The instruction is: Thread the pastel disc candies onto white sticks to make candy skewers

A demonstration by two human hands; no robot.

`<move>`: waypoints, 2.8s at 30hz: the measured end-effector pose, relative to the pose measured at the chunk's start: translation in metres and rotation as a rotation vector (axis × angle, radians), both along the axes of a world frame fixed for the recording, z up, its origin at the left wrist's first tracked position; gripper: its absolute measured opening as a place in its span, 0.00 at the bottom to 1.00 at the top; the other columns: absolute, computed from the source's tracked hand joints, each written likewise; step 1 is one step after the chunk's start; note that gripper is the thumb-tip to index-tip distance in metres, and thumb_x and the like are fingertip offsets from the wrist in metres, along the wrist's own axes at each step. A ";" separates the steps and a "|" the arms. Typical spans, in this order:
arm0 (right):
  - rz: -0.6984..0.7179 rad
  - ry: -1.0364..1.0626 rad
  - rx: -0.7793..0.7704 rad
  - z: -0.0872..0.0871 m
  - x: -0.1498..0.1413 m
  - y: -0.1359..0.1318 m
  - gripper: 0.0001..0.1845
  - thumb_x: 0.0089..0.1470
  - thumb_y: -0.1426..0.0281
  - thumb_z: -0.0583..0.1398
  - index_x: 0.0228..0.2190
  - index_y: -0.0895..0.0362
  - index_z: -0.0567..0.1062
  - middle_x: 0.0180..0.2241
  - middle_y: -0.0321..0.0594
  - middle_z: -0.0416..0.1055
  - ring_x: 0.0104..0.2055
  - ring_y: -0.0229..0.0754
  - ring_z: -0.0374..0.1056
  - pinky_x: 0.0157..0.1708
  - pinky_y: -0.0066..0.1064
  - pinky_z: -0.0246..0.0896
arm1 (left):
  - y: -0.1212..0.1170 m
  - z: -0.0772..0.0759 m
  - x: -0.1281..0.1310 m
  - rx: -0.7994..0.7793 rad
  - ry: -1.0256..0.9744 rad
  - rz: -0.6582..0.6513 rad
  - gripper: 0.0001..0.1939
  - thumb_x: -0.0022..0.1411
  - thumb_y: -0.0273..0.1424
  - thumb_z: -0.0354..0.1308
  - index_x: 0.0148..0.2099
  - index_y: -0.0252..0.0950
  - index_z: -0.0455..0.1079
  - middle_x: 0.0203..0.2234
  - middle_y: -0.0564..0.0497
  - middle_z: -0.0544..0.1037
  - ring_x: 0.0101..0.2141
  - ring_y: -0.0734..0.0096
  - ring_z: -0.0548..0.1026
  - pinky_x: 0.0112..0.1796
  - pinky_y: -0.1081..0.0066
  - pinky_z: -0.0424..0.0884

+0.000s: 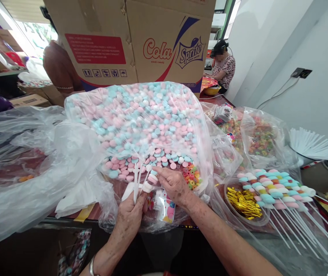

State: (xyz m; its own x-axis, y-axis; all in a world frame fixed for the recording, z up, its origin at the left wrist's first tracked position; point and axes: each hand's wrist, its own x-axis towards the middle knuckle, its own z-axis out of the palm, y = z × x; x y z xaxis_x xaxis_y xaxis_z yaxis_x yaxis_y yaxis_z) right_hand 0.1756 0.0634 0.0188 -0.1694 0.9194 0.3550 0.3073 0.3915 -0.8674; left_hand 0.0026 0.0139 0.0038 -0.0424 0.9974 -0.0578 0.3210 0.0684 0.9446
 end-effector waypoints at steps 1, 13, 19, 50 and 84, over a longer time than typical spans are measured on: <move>0.021 -0.009 0.019 0.001 0.001 -0.001 0.18 0.59 0.68 0.57 0.49 0.44 0.78 0.48 0.35 0.78 0.49 0.46 0.74 0.53 0.41 0.69 | 0.000 0.000 0.000 -0.011 -0.017 0.006 0.20 0.63 0.44 0.54 0.24 0.38 0.67 0.14 0.58 0.63 0.20 0.71 0.61 0.24 0.72 0.58; 0.075 0.704 -0.352 0.015 -0.018 -0.021 0.41 0.50 0.63 0.68 0.62 0.46 0.58 0.53 0.43 0.73 0.49 0.46 0.73 0.50 0.41 0.69 | -0.001 0.016 -0.001 -0.143 -0.282 -0.059 0.23 0.58 0.50 0.60 0.26 0.34 0.70 0.14 0.55 0.70 0.17 0.74 0.66 0.21 0.75 0.62; 0.083 0.754 -0.352 0.010 -0.028 -0.022 0.27 0.46 0.68 0.67 0.49 0.49 0.69 0.39 0.36 0.77 0.42 0.42 0.74 0.44 0.35 0.70 | 0.002 0.022 0.003 -0.044 -0.180 -0.071 0.22 0.59 0.49 0.59 0.36 0.34 0.79 0.26 0.48 0.81 0.28 0.62 0.76 0.32 0.65 0.74; -0.081 1.039 -0.365 0.040 -0.011 -0.021 0.17 0.42 0.61 0.70 0.34 0.56 0.78 0.25 0.31 0.73 0.25 0.34 0.66 0.28 0.26 0.64 | 0.006 0.027 0.028 -0.114 -0.129 -0.135 0.28 0.48 0.58 0.62 0.24 0.36 0.70 0.13 0.56 0.68 0.16 0.73 0.63 0.19 0.73 0.59; -0.482 -0.516 0.272 0.062 0.117 -0.052 0.14 0.61 0.66 0.55 0.42 0.54 0.78 0.41 0.42 0.79 0.44 0.45 0.75 0.47 0.37 0.69 | 0.006 0.023 0.007 -0.163 -0.547 -0.006 0.23 0.54 0.51 0.64 0.35 0.35 0.67 0.16 0.58 0.71 0.12 0.85 0.54 0.13 0.82 0.47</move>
